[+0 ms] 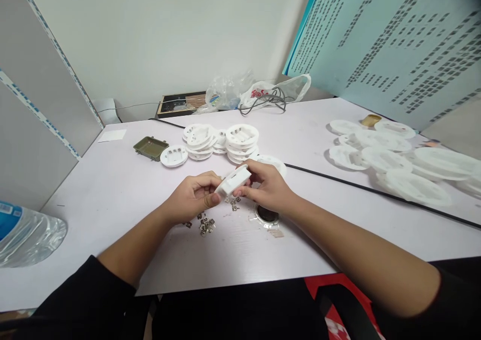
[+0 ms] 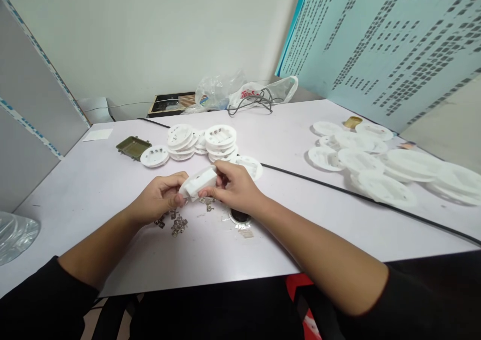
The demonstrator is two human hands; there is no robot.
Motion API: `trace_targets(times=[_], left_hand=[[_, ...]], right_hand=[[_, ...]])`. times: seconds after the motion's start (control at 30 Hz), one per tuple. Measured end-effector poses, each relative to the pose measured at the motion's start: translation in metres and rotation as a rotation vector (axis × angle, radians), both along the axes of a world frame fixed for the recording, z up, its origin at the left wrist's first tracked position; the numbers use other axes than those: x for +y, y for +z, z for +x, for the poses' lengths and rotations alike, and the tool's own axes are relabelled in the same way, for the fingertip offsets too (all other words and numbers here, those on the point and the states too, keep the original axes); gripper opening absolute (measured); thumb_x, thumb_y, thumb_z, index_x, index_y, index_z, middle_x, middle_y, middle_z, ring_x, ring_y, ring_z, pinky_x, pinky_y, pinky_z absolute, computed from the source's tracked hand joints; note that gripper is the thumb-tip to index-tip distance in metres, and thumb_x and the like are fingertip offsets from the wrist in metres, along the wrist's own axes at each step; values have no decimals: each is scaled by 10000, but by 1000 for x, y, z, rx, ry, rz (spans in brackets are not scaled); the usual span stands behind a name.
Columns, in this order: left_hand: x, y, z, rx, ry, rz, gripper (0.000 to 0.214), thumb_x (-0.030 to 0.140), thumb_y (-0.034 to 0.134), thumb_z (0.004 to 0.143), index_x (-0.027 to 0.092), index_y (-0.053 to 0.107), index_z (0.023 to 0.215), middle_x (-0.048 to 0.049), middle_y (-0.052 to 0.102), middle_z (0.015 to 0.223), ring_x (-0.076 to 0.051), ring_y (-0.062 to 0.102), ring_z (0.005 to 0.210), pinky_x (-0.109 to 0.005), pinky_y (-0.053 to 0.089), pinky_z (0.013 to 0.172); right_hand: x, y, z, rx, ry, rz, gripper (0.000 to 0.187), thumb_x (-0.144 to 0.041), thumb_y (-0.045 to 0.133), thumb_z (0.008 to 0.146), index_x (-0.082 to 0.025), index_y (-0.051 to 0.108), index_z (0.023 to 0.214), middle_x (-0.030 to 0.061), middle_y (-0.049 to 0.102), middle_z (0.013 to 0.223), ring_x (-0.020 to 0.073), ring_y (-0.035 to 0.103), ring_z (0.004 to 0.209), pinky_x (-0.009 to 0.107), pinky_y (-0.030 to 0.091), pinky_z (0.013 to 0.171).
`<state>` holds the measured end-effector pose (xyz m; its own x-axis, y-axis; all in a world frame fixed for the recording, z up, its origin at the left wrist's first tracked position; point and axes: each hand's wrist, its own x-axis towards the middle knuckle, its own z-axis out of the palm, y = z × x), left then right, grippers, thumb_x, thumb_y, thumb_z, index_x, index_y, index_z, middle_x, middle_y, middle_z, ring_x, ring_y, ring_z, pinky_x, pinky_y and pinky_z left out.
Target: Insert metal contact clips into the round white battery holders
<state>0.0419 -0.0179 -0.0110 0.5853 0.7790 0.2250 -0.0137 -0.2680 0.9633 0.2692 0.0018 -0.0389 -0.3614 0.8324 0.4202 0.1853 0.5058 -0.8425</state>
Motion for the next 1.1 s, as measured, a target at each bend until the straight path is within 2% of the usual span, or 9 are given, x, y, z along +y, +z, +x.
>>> trace_targets(times=[0.1, 0.17, 0.37, 0.47, 0.57, 0.7, 0.9, 1.1], left_hand=[[3, -1, -3, 38, -36, 46, 454, 619, 744, 844, 177, 781, 944, -38, 574, 834, -126, 517, 688, -262, 476, 619], [4, -1, -5, 80, -19, 138, 444, 611, 753, 840, 195, 796, 990, -52, 602, 861, -138, 547, 709, -281, 510, 646], [5, -2, -9, 182, 107, 589, 317, 476, 780, 866, 243, 794, 1080, -56, 652, 923, -165, 623, 798, -323, 572, 743], [7, -4, -8, 164, 182, 796, 306, 427, 798, 860, 249, 774, 1106, -45, 648, 931, -164, 630, 822, -319, 580, 743], [8, -6, -6, 140, 223, 919, 293, 381, 814, 853, 246, 756, 1105, -40, 645, 963, -153, 637, 836, -298, 579, 722], [8, -7, -7, 120, 282, 1020, 265, 337, 838, 836, 255, 756, 1075, -35, 649, 993, -147, 638, 833, -278, 569, 671], [8, -8, -8, 149, 313, 1075, 247, 322, 840, 835, 259, 755, 1058, -42, 638, 1018, -157, 633, 853, -277, 565, 657], [11, -11, -10, 267, 230, 1032, 281, 366, 752, 915, 266, 726, 1176, -55, 598, 1026, -174, 596, 874, -322, 568, 723]], right_hand=[[1, 2, 3, -18, 39, 73, 359, -441, 839, 779, -194, 651, 959, -21, 602, 744, 122, 558, 613, 278, 499, 586], [2, 2, 5, -47, 26, 155, 330, -378, 827, 789, -210, 670, 1026, -3, 658, 813, 132, 595, 653, 279, 532, 613], [6, -3, 9, -52, -41, 410, 277, -277, 778, 841, -247, 715, 1108, 47, 760, 1041, 184, 706, 838, 310, 601, 680], [7, -3, 11, -38, -42, 457, 317, -274, 785, 857, -268, 726, 1169, 53, 768, 1121, 203, 730, 930, 311, 611, 676], [8, -3, 13, -18, -9, 502, 479, -259, 810, 846, -294, 683, 1306, 66, 752, 1233, 222, 735, 1028, 300, 613, 652], [10, -2, 14, -19, 24, 538, 673, -260, 861, 794, -300, 615, 1419, 88, 729, 1312, 256, 726, 1120, 313, 631, 665], [9, -2, 15, -27, 7, 545, 667, -267, 836, 829, -330, 595, 1447, 71, 719, 1340, 250, 736, 1109, 313, 641, 667], [11, -5, 14, -35, 3, 546, 603, -297, 832, 839, -344, 630, 1405, 51, 743, 1289, 242, 742, 1094, 351, 667, 751]])
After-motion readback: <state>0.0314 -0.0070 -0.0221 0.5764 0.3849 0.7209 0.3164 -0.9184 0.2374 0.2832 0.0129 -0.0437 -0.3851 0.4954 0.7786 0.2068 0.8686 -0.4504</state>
